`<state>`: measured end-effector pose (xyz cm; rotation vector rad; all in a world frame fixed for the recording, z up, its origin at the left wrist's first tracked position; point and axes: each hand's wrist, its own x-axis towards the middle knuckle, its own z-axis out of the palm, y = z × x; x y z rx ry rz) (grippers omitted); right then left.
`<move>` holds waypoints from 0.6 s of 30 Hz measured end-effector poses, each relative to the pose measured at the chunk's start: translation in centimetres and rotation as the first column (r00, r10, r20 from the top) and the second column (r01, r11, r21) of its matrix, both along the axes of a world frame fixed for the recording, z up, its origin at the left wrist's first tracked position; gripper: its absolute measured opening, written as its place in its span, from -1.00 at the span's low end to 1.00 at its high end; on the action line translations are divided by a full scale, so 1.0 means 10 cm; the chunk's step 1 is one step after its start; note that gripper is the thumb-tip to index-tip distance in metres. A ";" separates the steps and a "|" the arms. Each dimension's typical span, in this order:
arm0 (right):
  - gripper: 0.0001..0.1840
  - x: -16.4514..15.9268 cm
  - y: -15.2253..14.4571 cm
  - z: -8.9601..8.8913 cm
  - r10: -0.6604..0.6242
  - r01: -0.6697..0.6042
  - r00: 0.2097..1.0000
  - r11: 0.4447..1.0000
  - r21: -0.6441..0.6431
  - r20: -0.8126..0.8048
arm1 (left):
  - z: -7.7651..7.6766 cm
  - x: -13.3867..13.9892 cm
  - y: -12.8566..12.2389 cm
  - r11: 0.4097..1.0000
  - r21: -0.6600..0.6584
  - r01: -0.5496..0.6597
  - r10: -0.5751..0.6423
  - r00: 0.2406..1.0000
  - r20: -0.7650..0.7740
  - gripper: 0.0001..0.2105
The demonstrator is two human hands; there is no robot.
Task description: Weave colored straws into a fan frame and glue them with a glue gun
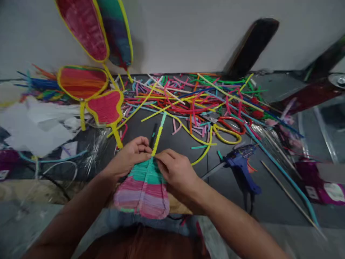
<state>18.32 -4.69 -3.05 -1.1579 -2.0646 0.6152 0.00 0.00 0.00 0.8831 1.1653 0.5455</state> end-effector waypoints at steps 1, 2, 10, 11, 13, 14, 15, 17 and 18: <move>-0.80 0.00 0.00 0.01 0.000 0.000 1.000 1.000 -0.009 0.006 | 0.00 0.00 0.00 1.000 -0.008 -0.007 0.007 1.000 0.008 -0.64; -0.80 0.00 0.00 0.01 0.000 0.001 1.000 1.000 -0.017 0.010 | -0.01 0.01 -0.01 1.000 -0.012 -0.014 0.014 1.000 0.015 -0.63; -0.81 -0.02 0.00 0.04 -0.009 0.008 1.000 1.000 -0.020 -0.025 | -0.01 0.04 -0.03 0.997 0.021 -0.072 0.071 0.997 0.022 -0.64; -0.82 -0.02 0.00 0.04 -0.012 0.012 1.000 1.000 -0.024 -0.028 | -0.01 0.04 -0.03 0.997 0.016 -0.071 0.070 0.997 0.023 -0.64; -0.83 -0.01 0.01 0.04 -0.021 0.020 0.999 0.999 -0.038 -0.032 | -0.01 0.03 -0.02 0.998 -0.006 -0.056 0.056 0.998 0.033 -0.65; -0.83 -0.01 0.01 0.04 -0.027 0.025 0.999 0.999 -0.048 -0.034 | -0.01 0.03 -0.01 0.999 -0.018 -0.044 0.045 0.998 0.044 -0.65; -0.83 0.00 0.01 0.03 -0.032 0.030 0.999 0.998 -0.056 -0.037 | -0.01 0.02 -0.01 0.999 -0.029 -0.031 0.033 0.998 0.057 -0.66; -0.83 0.00 0.02 0.02 -0.039 0.036 0.998 0.997 -0.068 -0.044 | -0.02 0.00 0.00 0.999 -0.046 -0.013 0.016 0.997 0.079 -0.67; -0.83 0.01 0.02 0.02 -0.043 0.040 0.998 0.997 -0.069 -0.049 | -0.02 -0.01 0.01 0.999 -0.049 -0.009 0.013 0.996 0.085 -0.67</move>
